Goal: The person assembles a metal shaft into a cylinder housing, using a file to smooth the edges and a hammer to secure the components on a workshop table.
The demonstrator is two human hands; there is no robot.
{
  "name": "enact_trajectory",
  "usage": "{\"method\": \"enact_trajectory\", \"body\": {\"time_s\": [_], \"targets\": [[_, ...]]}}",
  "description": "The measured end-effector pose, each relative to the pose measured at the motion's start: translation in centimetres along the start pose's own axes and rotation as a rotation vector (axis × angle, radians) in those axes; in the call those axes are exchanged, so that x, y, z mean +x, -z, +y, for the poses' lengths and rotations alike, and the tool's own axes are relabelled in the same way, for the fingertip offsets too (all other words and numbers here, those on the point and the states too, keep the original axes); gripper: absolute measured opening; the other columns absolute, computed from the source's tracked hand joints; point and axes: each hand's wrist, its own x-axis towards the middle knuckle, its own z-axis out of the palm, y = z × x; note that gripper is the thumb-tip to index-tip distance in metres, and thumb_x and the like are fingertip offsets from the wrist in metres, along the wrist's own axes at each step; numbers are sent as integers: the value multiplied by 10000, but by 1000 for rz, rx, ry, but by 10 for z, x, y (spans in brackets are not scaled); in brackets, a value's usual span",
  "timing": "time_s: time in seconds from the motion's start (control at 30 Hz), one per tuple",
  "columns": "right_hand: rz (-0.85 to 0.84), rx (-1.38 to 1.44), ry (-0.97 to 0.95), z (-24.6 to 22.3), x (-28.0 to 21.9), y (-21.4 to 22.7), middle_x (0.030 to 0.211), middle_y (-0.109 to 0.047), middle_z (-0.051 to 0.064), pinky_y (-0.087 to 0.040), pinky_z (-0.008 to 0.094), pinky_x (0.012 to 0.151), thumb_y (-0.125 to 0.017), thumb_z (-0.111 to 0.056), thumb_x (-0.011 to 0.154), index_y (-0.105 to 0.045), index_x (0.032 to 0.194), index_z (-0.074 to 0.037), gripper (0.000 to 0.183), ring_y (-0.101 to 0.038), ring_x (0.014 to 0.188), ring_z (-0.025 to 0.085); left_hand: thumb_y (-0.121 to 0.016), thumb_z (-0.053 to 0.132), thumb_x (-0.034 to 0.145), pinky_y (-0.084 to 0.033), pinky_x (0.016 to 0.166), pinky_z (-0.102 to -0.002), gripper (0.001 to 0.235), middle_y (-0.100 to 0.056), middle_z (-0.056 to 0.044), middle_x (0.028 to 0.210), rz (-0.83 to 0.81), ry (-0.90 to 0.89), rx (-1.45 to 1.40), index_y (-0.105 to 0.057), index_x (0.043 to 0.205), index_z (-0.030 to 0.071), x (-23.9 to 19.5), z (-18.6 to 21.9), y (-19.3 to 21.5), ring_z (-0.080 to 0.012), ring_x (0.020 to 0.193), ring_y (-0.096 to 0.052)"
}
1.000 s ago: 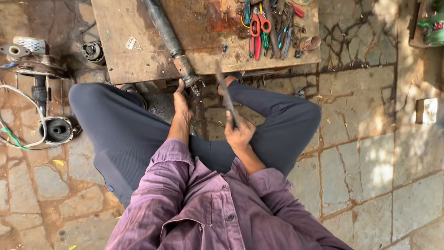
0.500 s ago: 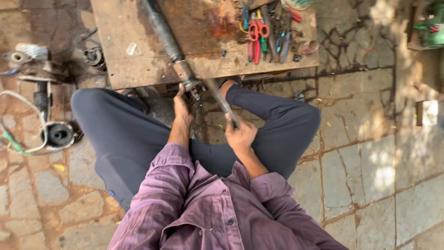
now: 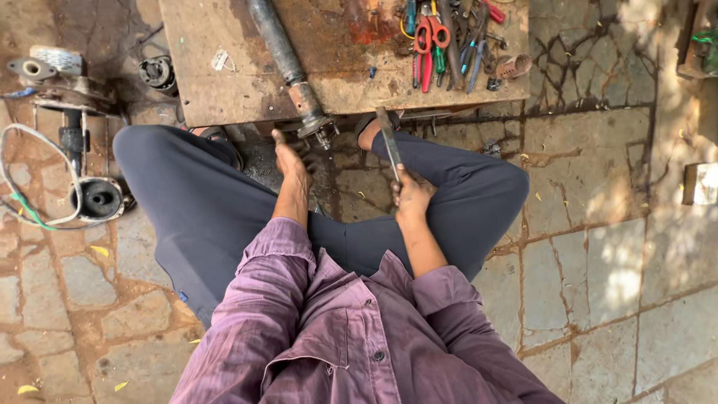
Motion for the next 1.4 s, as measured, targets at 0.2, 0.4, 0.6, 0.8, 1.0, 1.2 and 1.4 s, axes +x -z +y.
{"method": "enact_trajectory", "body": {"time_s": [0.2,0.4,0.6,0.8,1.0,1.2,1.4], "targets": [[-54,109,-156,-4,-1,-6,625,-530,0,-268,269,370,-699,-270,958,-622,1021,-128,173,-381,403,108,-656,591,943,-366,472,-322,555,-571,-27,658,49,-366,-289,-689,839,47,-6,36,-3,-153,532,-475],[-155,-16,-203,1,-1,-9,684,-570,-20,-261,248,424,-686,-250,944,-690,1017,-111,158,-379,458,76,-629,503,997,-387,477,-290,433,-547,26,656,-307,-624,-156,-653,830,105,-102,128,24,-107,535,-489],[-177,-25,-274,1,3,-11,699,-571,-39,-259,245,435,-683,-253,968,-697,1008,-79,179,-385,470,70,-612,519,987,-338,522,-322,428,-484,31,647,-365,-533,-122,-643,877,107,-82,144,55,-128,548,-416],[-163,-8,-280,-1,2,-11,699,-563,-29,-265,248,434,-654,-228,981,-701,1037,-74,170,-375,468,67,-479,579,1012,-408,633,-348,513,-557,-1,727,-453,-280,-193,-652,965,97,-41,131,37,-147,628,-478],[-154,10,-323,6,9,-11,704,-566,-24,-255,245,422,-642,-230,984,-687,1042,-97,152,-377,458,66,-475,584,1013,-425,625,-354,525,-572,-9,735,-468,-322,-146,-648,953,92,-40,133,30,-156,630,-489],[-137,-76,-244,17,19,-15,690,-581,-12,-277,242,411,-655,-241,983,-720,1017,-74,182,-386,449,71,-516,559,1009,-437,590,-370,512,-561,-18,716,-495,-300,-178,-652,946,68,-36,131,22,-169,623,-501],[-95,-180,-207,32,32,-11,675,-608,6,-292,249,396,-703,-242,952,-690,986,-49,197,-402,428,87,-513,582,991,-424,576,-345,519,-565,-10,699,-498,-314,-114,-656,928,87,-41,130,12,-168,619,-507]]}}
